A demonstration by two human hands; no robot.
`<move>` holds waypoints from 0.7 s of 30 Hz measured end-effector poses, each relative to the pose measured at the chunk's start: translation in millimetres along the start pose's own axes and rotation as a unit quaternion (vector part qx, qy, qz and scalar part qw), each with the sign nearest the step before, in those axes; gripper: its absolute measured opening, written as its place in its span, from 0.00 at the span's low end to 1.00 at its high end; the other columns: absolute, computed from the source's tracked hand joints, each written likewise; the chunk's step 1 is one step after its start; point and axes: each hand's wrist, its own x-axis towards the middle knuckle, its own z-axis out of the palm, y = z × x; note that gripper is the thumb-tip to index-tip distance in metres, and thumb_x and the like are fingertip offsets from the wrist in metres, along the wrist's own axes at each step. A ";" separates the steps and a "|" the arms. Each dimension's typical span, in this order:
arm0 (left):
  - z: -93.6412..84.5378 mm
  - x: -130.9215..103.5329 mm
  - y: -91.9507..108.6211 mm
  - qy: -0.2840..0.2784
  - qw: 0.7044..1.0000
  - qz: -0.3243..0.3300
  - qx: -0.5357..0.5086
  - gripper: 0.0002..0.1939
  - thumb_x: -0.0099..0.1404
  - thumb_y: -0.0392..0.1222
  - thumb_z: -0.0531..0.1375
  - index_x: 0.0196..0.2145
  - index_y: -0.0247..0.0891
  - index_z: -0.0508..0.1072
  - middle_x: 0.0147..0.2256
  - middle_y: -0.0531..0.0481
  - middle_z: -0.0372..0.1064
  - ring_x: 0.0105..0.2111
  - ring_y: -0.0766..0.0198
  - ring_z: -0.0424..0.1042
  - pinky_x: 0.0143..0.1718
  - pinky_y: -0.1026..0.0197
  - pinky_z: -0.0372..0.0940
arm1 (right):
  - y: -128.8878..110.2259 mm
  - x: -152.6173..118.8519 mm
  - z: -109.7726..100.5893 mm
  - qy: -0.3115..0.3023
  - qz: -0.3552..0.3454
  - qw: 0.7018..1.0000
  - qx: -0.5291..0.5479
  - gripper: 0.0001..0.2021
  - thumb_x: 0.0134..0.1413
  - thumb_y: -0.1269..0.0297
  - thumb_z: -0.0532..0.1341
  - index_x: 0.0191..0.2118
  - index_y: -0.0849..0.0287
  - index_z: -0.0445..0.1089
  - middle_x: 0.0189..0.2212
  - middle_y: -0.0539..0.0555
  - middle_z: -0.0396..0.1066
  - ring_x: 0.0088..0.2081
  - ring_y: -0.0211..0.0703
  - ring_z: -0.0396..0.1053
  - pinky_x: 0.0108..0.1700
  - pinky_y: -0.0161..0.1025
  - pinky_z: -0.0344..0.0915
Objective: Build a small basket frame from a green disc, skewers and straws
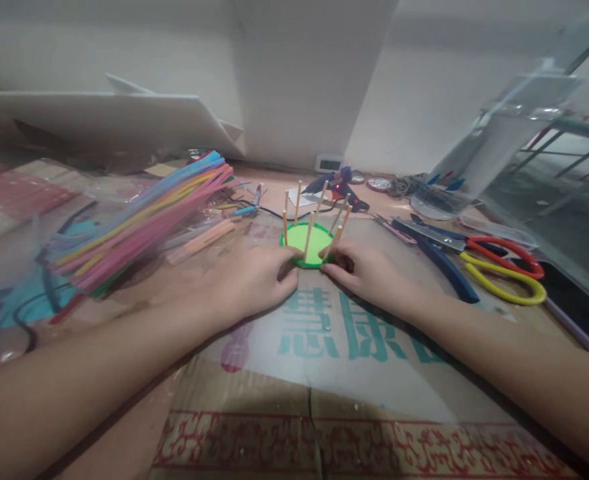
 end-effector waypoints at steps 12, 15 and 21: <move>-4.8 -2.8 -7.2 -0.020 1.000 0.000 -0.010 0.14 0.72 0.45 0.54 0.47 0.42 0.78 0.39 0.47 0.79 0.38 0.56 0.76 0.39 0.57 0.65 | -44.4 -1.3 -62.4 0.204 -0.181 0.953 -0.133 0.11 0.64 0.57 0.59 0.46 0.55 0.73 0.37 0.55 0.73 0.39 0.48 0.71 0.43 0.46 0.67; -7.2 -2.4 -8.0 -0.022 1.000 0.005 -0.020 0.14 0.72 0.45 0.53 0.44 0.42 0.78 0.39 0.48 0.79 0.37 0.57 0.76 0.36 0.58 0.64 | -62.0 11.2 -63.7 0.115 -0.193 0.958 -0.177 0.13 0.65 0.57 0.58 0.47 0.55 0.76 0.45 0.58 0.74 0.49 0.55 0.70 0.52 0.53 0.64; -9.5 -5.0 -11.3 -0.022 1.000 0.005 -0.015 0.12 0.71 0.46 0.54 0.44 0.44 0.77 0.39 0.49 0.79 0.37 0.57 0.76 0.35 0.59 0.63 | -59.3 11.9 -63.7 0.132 -0.179 0.963 -0.154 0.12 0.66 0.57 0.57 0.47 0.53 0.75 0.47 0.56 0.75 0.53 0.55 0.69 0.56 0.52 0.63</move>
